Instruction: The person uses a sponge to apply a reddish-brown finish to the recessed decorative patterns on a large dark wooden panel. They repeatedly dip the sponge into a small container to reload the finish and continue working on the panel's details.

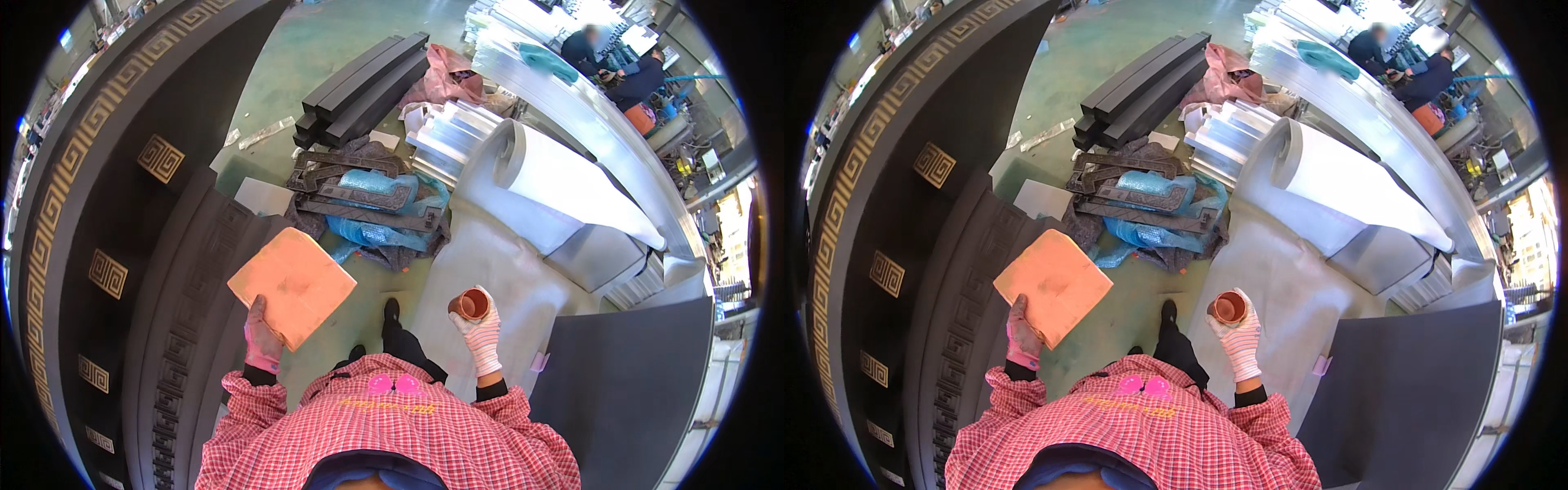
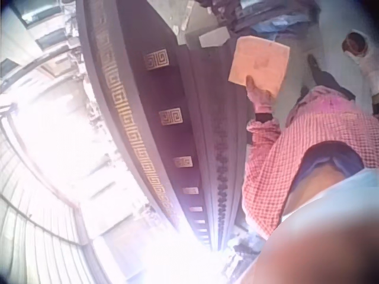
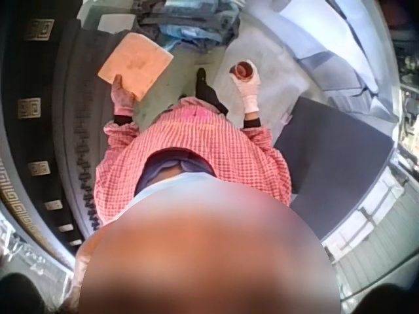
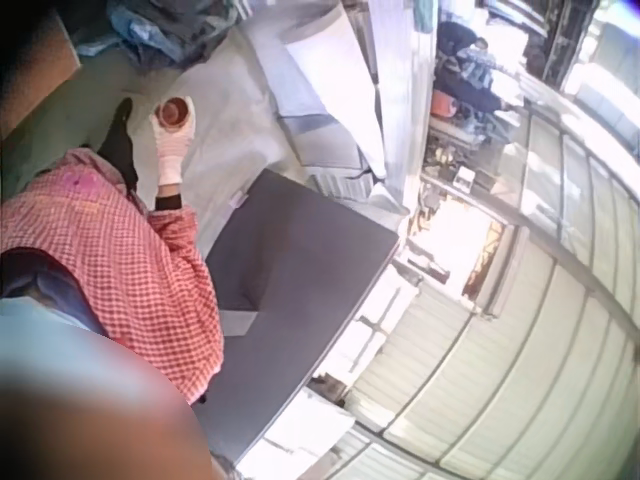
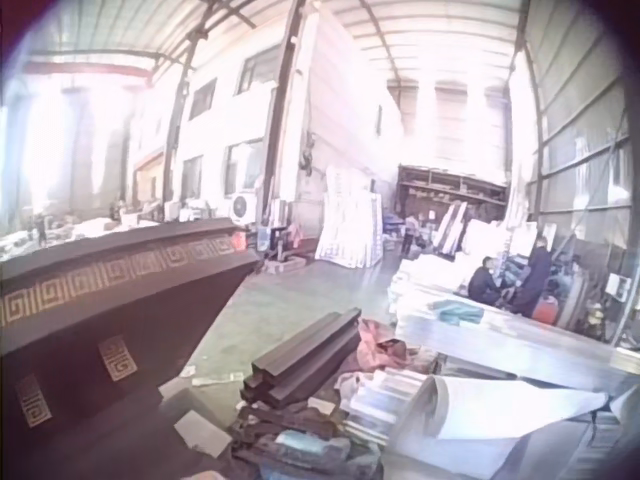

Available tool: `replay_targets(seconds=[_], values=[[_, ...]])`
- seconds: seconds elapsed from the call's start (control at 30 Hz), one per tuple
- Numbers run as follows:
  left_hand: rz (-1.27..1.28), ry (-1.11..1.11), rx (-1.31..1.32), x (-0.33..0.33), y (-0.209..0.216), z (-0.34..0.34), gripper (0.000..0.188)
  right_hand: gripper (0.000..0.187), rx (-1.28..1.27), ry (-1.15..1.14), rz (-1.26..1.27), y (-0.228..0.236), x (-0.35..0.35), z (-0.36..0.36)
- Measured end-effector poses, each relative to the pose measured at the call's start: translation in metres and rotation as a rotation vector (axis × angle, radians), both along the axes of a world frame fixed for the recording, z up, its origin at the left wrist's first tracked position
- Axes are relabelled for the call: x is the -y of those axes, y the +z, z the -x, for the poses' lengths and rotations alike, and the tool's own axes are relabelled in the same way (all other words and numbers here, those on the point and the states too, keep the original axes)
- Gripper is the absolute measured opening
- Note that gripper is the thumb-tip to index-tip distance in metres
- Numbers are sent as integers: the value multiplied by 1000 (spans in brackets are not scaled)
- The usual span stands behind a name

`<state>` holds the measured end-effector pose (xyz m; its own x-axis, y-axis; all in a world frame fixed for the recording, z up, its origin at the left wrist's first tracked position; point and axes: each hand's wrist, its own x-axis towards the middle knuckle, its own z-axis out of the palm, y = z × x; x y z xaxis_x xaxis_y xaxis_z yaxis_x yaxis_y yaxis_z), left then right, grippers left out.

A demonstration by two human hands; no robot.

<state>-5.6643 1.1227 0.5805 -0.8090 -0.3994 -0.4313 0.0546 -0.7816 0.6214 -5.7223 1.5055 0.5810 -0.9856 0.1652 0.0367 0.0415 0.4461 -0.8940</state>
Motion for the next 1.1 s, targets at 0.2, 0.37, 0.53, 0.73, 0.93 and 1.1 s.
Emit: replay_targets(seconds=[0.2,0.37,0.53,0.73,0.93,1.1], values=[[28,111,59,1,-5,71,44,68,-41,149,-23,7,7,132],[36,239,92,-3,-3,112,45,70,-65,246,-9,12,19,235],[3,238,107,4,-12,159,45,72,-87,256,63,5,25,305],[13,169,85,32,-21,249,47,72,-50,190,45,2,46,367],[39,48,99,59,-2,334,50,71,-17,104,147,16,71,421],[28,-38,93,85,8,372,50,66,-82,80,19,40,93,457]])
